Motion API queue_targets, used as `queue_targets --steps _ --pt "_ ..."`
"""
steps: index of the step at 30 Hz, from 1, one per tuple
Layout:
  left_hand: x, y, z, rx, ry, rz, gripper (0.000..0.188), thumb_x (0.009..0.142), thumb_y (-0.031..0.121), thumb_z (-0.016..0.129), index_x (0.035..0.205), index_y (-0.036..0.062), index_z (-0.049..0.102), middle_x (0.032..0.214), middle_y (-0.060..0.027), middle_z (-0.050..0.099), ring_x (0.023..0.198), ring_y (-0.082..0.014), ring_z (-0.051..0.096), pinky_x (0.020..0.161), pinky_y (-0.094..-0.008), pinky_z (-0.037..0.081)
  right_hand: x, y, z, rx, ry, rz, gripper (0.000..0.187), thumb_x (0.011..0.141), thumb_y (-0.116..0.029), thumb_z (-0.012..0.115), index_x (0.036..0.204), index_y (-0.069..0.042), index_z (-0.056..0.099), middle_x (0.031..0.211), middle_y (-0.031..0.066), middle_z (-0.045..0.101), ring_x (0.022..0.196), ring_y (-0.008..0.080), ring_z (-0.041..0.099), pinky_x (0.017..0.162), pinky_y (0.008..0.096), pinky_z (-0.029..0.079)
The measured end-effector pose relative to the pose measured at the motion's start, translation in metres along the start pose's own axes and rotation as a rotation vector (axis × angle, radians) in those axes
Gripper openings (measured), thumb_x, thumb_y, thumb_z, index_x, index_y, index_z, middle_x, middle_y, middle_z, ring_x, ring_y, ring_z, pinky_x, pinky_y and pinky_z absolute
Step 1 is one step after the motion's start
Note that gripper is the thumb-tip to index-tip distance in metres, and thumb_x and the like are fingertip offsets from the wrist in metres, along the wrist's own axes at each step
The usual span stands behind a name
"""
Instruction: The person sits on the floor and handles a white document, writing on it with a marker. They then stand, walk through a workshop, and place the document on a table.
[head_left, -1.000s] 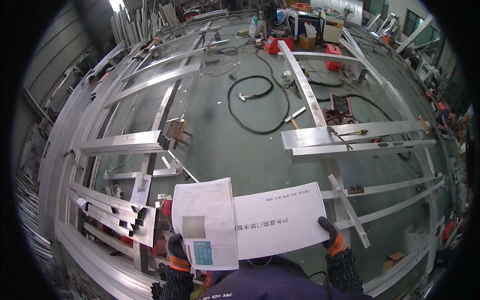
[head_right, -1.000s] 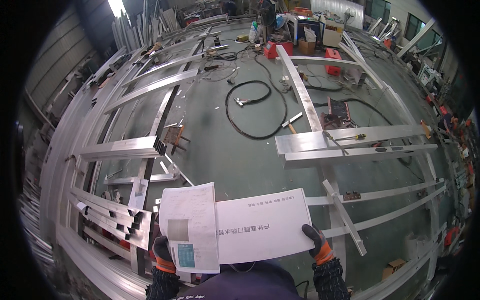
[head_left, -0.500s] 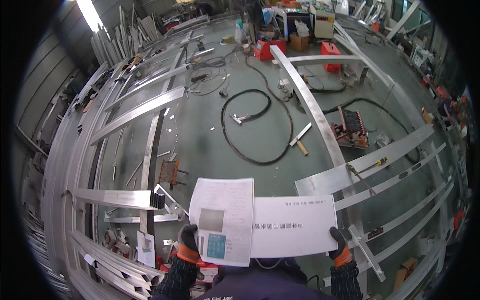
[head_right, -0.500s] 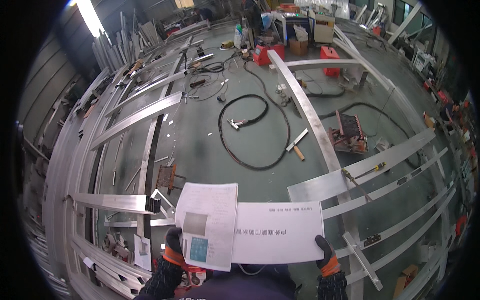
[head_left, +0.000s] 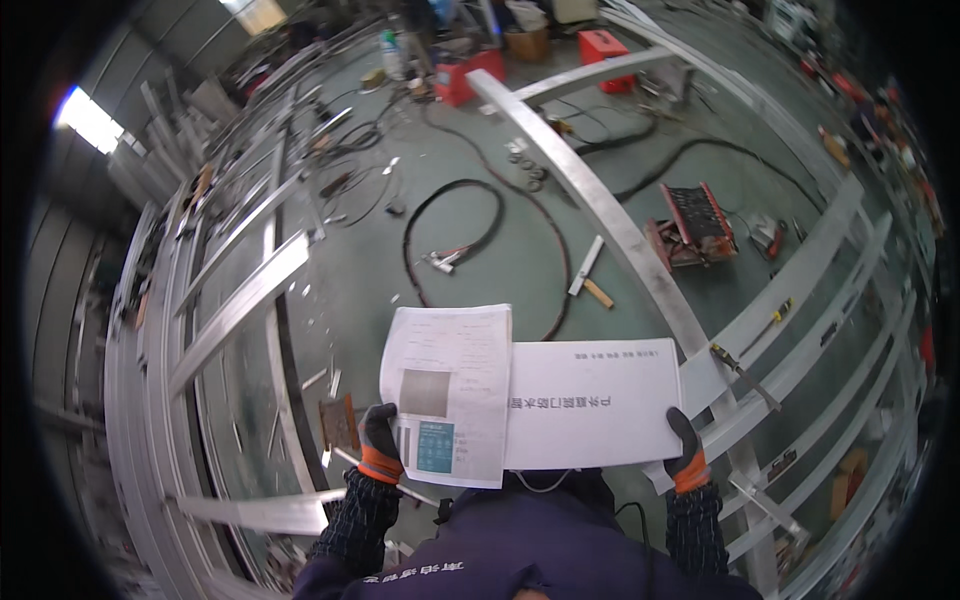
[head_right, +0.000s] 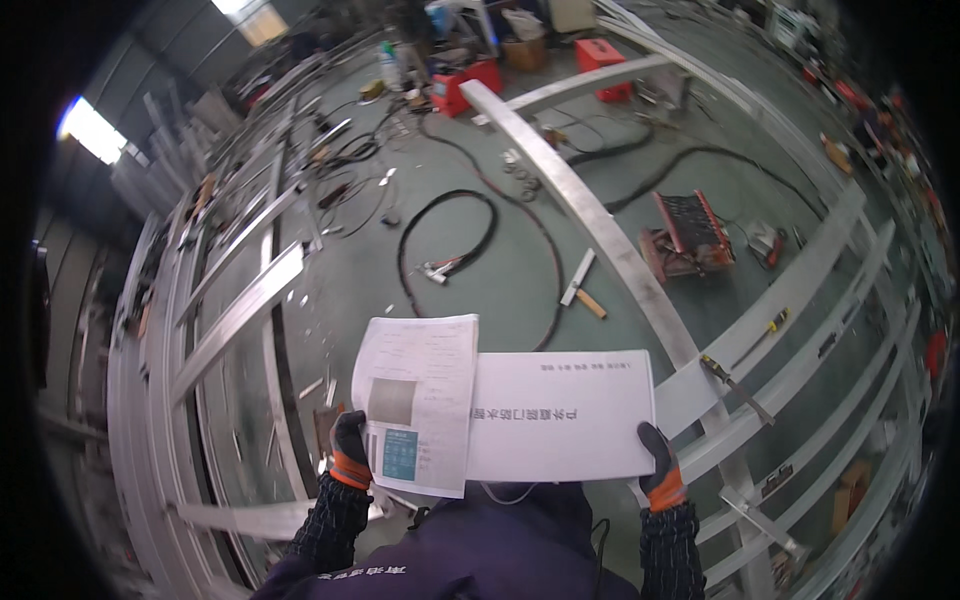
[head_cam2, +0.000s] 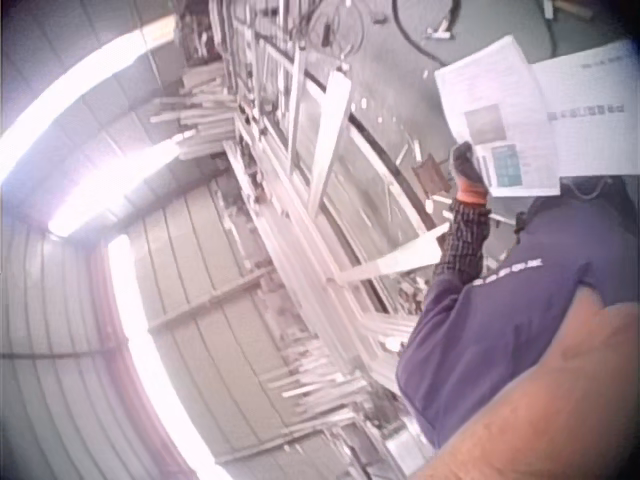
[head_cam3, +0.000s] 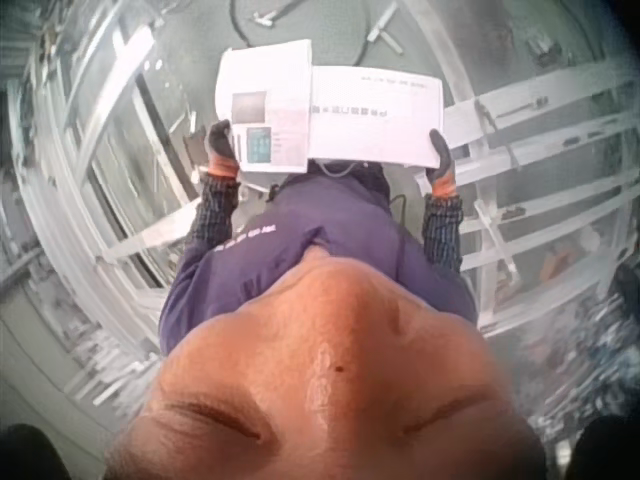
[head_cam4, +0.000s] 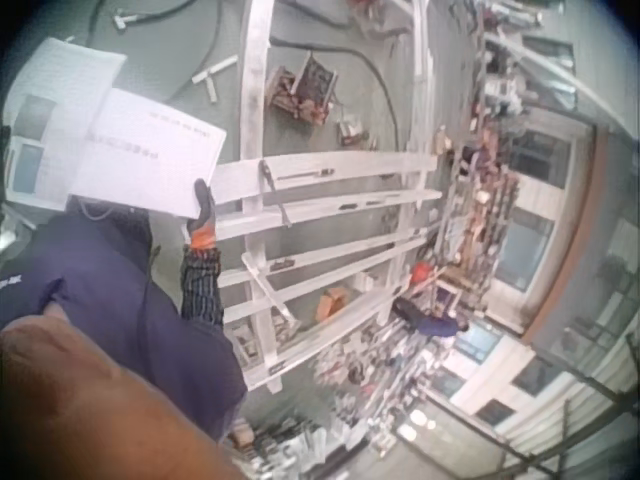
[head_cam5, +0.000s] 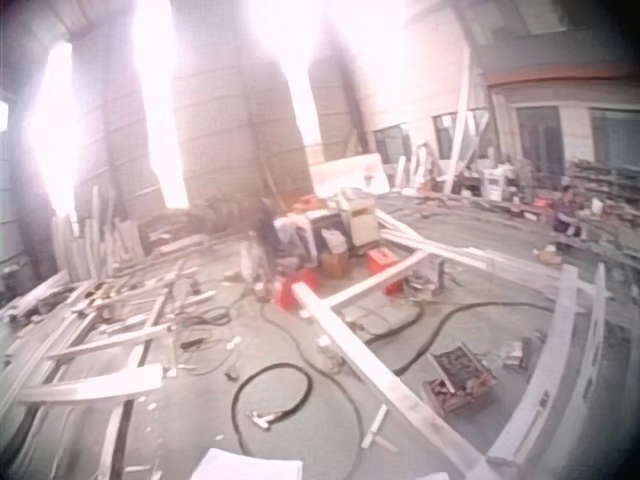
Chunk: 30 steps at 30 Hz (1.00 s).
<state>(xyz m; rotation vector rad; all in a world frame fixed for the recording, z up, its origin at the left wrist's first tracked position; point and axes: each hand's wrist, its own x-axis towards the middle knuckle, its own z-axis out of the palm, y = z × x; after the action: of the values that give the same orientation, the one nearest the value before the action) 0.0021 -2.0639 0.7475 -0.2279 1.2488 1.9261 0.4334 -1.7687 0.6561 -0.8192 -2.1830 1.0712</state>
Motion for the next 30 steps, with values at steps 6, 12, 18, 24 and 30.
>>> queue_targets --steps 6,12,18,24,30 --pt "0.182 0.051 0.004 0.215 -0.030 0.226 0.023 0.081 0.017 0.057 0.094 0.0001 0.065 0.095 -0.0090 0.068 0.091 -0.0244 0.064 0.087 -0.0377 0.051 0.149 -0.020 0.029 0.658 -0.004 0.499 0.034 0.097 -0.013 0.051 0.129 -0.001 0.054 0.121 0.0190 0.063 0.109 0.0275 0.062 0.097 0.0349 0.048" --pt "0.342 0.093 0.125 0.254 -0.153 -0.049 0.032 0.079 0.020 0.060 0.103 -0.0005 0.064 0.098 -0.0096 0.067 0.089 -0.0256 0.065 0.087 -0.0381 0.052 0.222 0.040 0.057 0.415 0.083 0.583 0.044 0.100 -0.030 0.048 0.132 0.000 0.052 0.118 0.0134 0.064 0.107 0.0211 0.062 0.097 0.0324 0.046" --pt "0.535 0.077 0.254 0.525 -0.283 -0.201 0.043 0.077 0.026 0.061 0.112 0.0004 0.062 0.101 -0.0096 0.067 0.089 -0.0266 0.066 0.085 -0.0384 0.053 0.343 0.053 0.085 0.499 0.185 0.983 0.056 0.096 -0.049 0.054 0.130 -0.004 0.057 0.105 0.0104 0.072 0.103 0.0235 0.062 0.100 0.0365 0.042" --pt "0.754 0.010 0.368 0.613 -0.582 -0.495 0.021 0.092 0.014 0.049 0.105 0.0055 0.063 0.095 -0.0062 0.065 0.088 -0.0156 0.061 0.084 -0.0318 0.050 0.427 0.167 0.144 0.523 0.486 0.978 0.062 0.092 -0.041 0.065 0.137 -0.001 0.051 0.128 0.0100 0.061 0.116 0.0178 0.054 0.103 0.0321 0.040" --pt "0.939 -0.080 0.378 0.919 -0.696 -0.232 0.020 0.082 0.010 0.060 0.098 0.0019 0.070 0.088 -0.0028 0.066 0.083 -0.0161 0.060 0.076 -0.0323 0.048 0.498 0.287 0.221 0.632 0.717 1.002 0.060 0.091 -0.031 0.069 0.141 -0.004 0.048 0.128 0.0069 0.061 0.115 0.0169 0.055 0.101 0.0300 0.041"
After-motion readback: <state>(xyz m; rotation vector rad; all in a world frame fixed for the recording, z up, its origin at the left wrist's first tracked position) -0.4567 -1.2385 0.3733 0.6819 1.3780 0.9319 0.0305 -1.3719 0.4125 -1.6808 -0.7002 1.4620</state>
